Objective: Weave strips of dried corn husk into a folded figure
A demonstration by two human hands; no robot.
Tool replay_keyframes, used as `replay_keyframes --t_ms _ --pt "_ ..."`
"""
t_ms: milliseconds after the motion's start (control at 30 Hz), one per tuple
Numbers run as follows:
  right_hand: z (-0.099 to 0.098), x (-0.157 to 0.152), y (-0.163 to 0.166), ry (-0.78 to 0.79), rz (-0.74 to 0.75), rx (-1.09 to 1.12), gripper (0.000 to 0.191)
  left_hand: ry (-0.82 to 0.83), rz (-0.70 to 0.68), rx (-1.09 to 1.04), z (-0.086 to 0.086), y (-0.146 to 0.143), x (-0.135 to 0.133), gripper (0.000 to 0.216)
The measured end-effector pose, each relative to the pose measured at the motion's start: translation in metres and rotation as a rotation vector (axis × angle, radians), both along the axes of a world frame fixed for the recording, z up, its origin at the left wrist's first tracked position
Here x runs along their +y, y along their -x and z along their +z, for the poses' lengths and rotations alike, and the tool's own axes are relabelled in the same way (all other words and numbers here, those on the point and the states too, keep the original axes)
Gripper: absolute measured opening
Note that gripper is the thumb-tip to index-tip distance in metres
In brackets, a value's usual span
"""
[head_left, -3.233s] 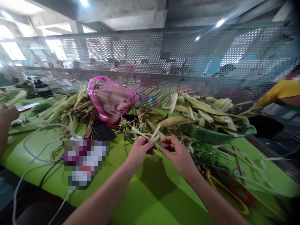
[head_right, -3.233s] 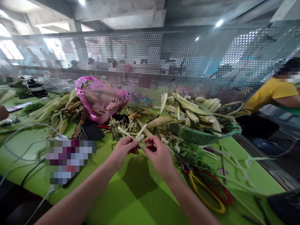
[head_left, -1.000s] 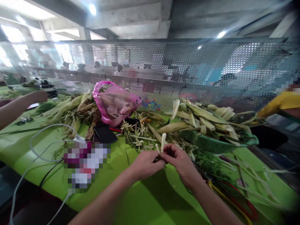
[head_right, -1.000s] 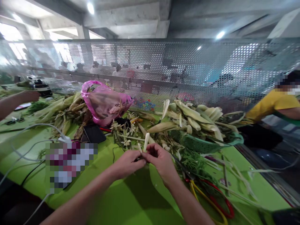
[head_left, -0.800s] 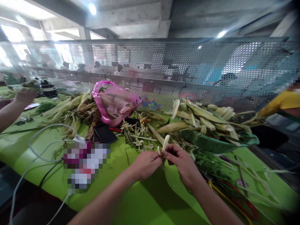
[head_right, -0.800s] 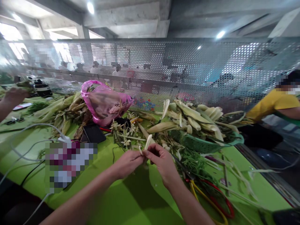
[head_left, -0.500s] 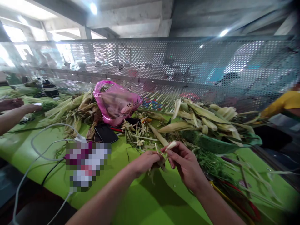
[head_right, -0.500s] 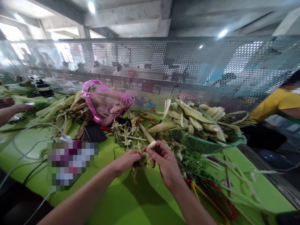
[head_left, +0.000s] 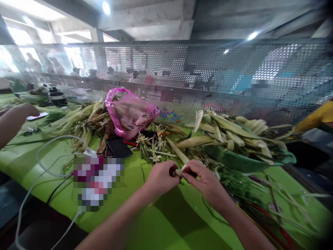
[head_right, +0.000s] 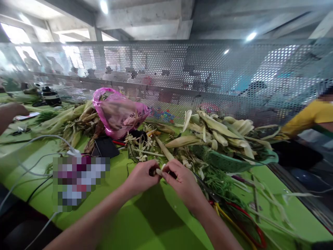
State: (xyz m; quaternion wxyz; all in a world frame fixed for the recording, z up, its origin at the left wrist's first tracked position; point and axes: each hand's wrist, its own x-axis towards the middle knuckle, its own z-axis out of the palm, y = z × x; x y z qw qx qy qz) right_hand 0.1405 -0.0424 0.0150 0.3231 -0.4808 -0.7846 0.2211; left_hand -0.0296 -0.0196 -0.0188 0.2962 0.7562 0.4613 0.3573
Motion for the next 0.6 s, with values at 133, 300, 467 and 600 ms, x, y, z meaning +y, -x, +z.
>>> replay_keyframes --t_ms 133,300,467,600 --pt "-0.003 0.002 -0.003 -0.029 0.033 -0.07 0.019 0.005 -0.027 0.024 0.002 0.002 0.001 0.008" --pt "-0.003 0.003 -0.007 -0.016 0.082 -0.133 0.016 0.051 -0.117 0.055 0.009 0.009 0.003 0.014" --pt "-0.001 0.003 -0.008 -0.008 0.06 -0.168 0.016 0.089 -0.205 -0.028 0.011 0.013 0.004 0.023" --pt "-0.003 0.003 -0.008 -0.033 0.014 -0.127 0.015 0.274 -0.24 -0.268 0.005 0.012 0.008 0.021"
